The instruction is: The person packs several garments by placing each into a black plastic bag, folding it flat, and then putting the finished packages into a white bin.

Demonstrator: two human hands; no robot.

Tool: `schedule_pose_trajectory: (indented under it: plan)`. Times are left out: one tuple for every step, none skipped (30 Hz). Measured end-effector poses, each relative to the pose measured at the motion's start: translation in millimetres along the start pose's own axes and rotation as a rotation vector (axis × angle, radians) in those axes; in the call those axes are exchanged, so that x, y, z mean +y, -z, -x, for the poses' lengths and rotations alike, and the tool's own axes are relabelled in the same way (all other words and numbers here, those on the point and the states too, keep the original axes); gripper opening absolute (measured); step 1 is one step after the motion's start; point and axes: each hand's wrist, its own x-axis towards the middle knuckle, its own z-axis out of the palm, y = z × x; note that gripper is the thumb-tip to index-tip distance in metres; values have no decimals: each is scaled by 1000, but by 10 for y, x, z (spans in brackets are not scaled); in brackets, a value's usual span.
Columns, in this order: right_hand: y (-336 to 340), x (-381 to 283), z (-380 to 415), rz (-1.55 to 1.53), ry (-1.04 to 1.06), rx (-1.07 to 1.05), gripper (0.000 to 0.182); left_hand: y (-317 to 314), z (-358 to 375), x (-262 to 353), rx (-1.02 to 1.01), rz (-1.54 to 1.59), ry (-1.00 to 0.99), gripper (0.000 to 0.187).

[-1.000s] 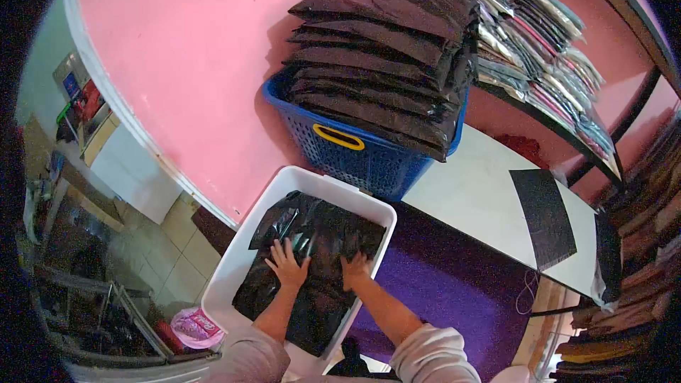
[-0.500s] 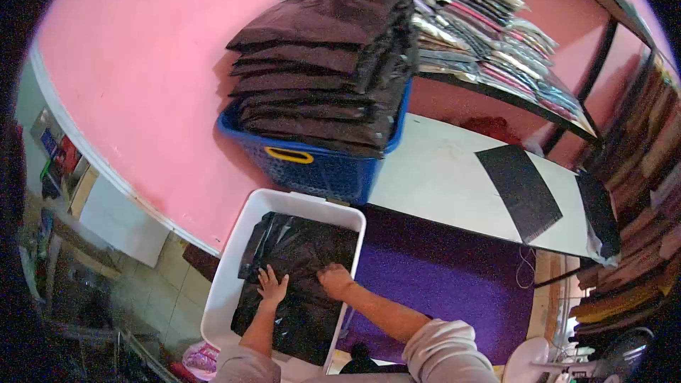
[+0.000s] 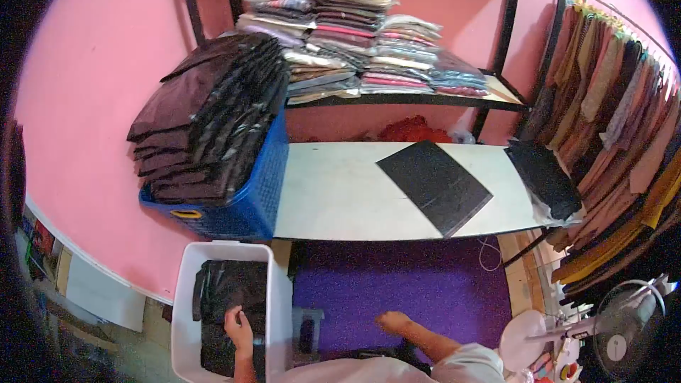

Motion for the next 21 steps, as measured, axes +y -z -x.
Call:
schedule_pose_trajectory:
  plan:
    - [-73,253,215,7,-38,-26,27,-144,28,281,89,-49,-149,15]
    - [-124,492,419,14,-77,-53,28,-290,70,511,178,-100,-295,15]
    - [-139,692,616,17,-78,-52,28,-478,108,658,136,-84,-305,16]
    - [-172,884,821,-13,-177,-50,29,-686,156,824,105,-65,-368,14]
    - [-187,1072,1020,-42,-276,-48,30,-905,210,1035,16,-32,-408,13]
    - [-166,1243,1199,-40,-278,-50,30,-1136,274,1220,-73,0,-449,13]
    - [-143,1411,1356,-106,-347,-8,30,-1396,332,1338,-219,22,-485,13]
    - [-116,1575,1498,-174,-415,37,30,-1674,387,1432,-365,43,-522,14]
    - [-97,1738,1635,-173,-414,42,30,-1948,461,1511,-491,24,-580,16]
    - [-81,1901,1757,-197,-412,137,29,-2216,549,1591,-616,4,-639,18]
    - [-53,2049,1836,-220,-409,232,29,-2476,665,1718,-661,33,-656,20]
    - [-20,2195,1878,-216,-409,238,29,-2727,792,1842,-706,63,-672,21]
    - [27,2350,1912,-283,-422,264,28,-2923,887,2030,-758,52,-712,23]
    - [98,2505,1934,-348,-434,291,26,-3107,959,2214,-810,42,-753,25]
    - [203,2632,1917,-340,-433,299,26,-3287,1008,2351,-913,27,-755,34]
    - [299,2731,1868,-268,-393,364,27,-3453,1061,2486,-905,31,-760,34]
    - [397,2792,1820,-198,-353,426,29,-3608,1117,2601,-897,-13,-799,39]
    - [572,2780,1771,-193,-350,427,29,-3743,1140,2679,-889,-58,-836,44]
    - [759,2770,1695,-226,-295,542,28,-3867,1116,2740,-986,-107,-797,56]
    - [977,2730,1613,-259,-238,658,28,-3977,1101,2790,-979,-108,-799,56]
    - [1173,2682,1524,-257,-233,663,28,-4078,1092,2817,-896,-173,-855,58]
